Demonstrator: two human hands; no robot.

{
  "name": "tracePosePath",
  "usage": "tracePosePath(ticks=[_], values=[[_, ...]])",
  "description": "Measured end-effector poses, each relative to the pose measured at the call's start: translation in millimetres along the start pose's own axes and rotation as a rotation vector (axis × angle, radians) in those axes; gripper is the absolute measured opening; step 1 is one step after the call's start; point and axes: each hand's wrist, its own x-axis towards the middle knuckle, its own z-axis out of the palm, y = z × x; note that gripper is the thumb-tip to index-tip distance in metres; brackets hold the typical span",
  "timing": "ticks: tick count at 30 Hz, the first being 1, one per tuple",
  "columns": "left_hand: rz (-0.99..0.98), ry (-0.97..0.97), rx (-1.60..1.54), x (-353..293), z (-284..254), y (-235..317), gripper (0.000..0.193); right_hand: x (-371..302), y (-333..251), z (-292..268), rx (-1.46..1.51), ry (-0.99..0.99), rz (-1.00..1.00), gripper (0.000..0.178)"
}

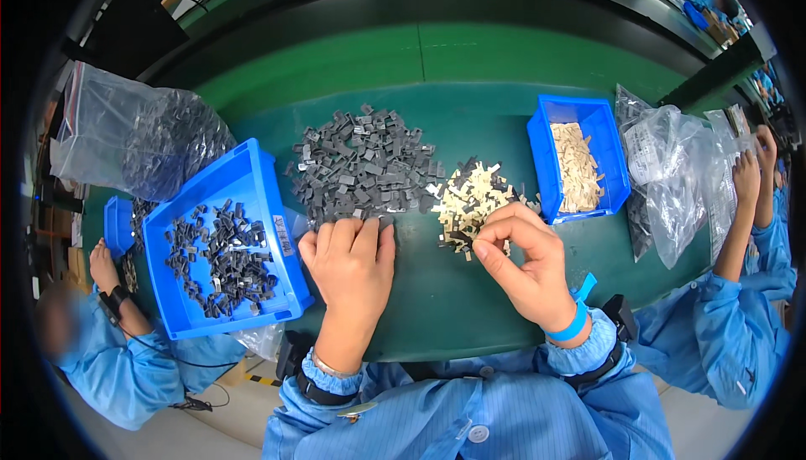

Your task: Manually assembling small plastic or rubber components at a factory workbench.

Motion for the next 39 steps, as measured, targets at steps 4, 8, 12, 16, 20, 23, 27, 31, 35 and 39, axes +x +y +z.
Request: tracePosePath(ticks=[4,8,12,16,20,23,27,31,35,39], values=[[-0.005,0.027,-0.041,1.3,-9.5,1.5,0.016,1.1,4.4,7.3,0.069,0.052,-0.054,0.004],[-0.001,0.001,-0.012,4.1,-12.2,-0.5,0.018,0.0,7.9,13.3,0.132,0.084,-0.068,0.006],[-0.032,-0.005,-0.082,2.9,-14.2,-0.8,0.018,-2.4,9.6,19.3,0.188,0.087,-0.059,0.010],[0.047,0.061,-0.169,0.5,-6.1,-4.7,0.024,-1.1,14.1,26.9,0.238,0.066,-0.009,0.023],[0.120,0.114,-0.364,-2.3,-6.1,4.8,0.029,3.2,17.0,43.2,0.366,0.071,0.028,0.036],[0.217,0.157,-0.431,-5.7,-2.7,6.5,0.033,4.9,19.8,47.3,0.354,0.061,-0.007,0.036],[0.234,0.158,-0.429,-8.4,-3.2,7.5,0.034,4.0,21.8,50.3,0.362,0.071,0.033,0.035],[0.058,0.091,-0.348,-13.3,-3.9,7.6,0.034,5.9,24.1,49.7,0.303,0.133,0.029,0.035],[-0.290,-0.116,-0.763,-15.9,-18.1,19.3,0.032,5.4,15.7,47.0,0.107,0.139,-0.065,0.037],[-0.695,-0.138,-1.445,-20.9,-20.5,35.5,0.031,1.9,9.4,46.8,-0.183,0.176,-0.364,0.038]])
